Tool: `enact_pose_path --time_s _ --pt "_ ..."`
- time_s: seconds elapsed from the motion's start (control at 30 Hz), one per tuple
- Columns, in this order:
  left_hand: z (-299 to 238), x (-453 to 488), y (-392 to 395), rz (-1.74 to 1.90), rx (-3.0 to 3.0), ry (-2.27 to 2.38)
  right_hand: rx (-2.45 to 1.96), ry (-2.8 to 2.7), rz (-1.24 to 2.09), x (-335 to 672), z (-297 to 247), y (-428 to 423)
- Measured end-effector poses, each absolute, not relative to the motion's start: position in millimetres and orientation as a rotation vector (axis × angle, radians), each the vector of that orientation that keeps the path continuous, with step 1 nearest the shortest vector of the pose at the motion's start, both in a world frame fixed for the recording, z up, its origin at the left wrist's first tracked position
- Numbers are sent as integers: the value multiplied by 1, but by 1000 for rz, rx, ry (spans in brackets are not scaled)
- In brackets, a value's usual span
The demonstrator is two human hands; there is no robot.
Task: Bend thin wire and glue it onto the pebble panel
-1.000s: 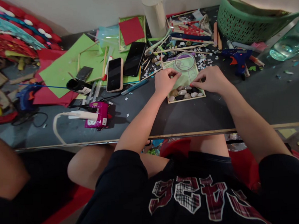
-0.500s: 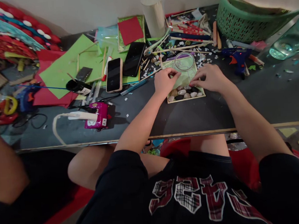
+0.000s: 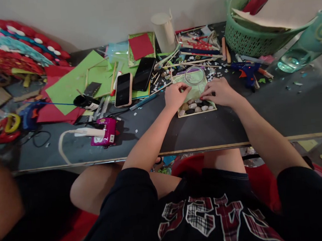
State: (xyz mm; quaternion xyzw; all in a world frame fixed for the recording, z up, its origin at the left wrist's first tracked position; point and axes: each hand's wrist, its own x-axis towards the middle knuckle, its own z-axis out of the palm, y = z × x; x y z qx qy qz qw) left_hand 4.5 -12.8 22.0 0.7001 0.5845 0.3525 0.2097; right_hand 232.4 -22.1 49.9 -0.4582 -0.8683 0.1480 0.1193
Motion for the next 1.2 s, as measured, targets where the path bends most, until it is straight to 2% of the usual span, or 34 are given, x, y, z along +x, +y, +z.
enact_pose_path --time_s 0.37,0.93,1.2 --pt "18 4 -11 966 2068 1532 -1243 -2627 372 237 49 -18" --pt "17 4 -9 987 2076 1512 -1250 -2608 463 240 42 -10" --pt "14 3 -9 993 2075 1505 -1201 -2586 379 239 43 -13"
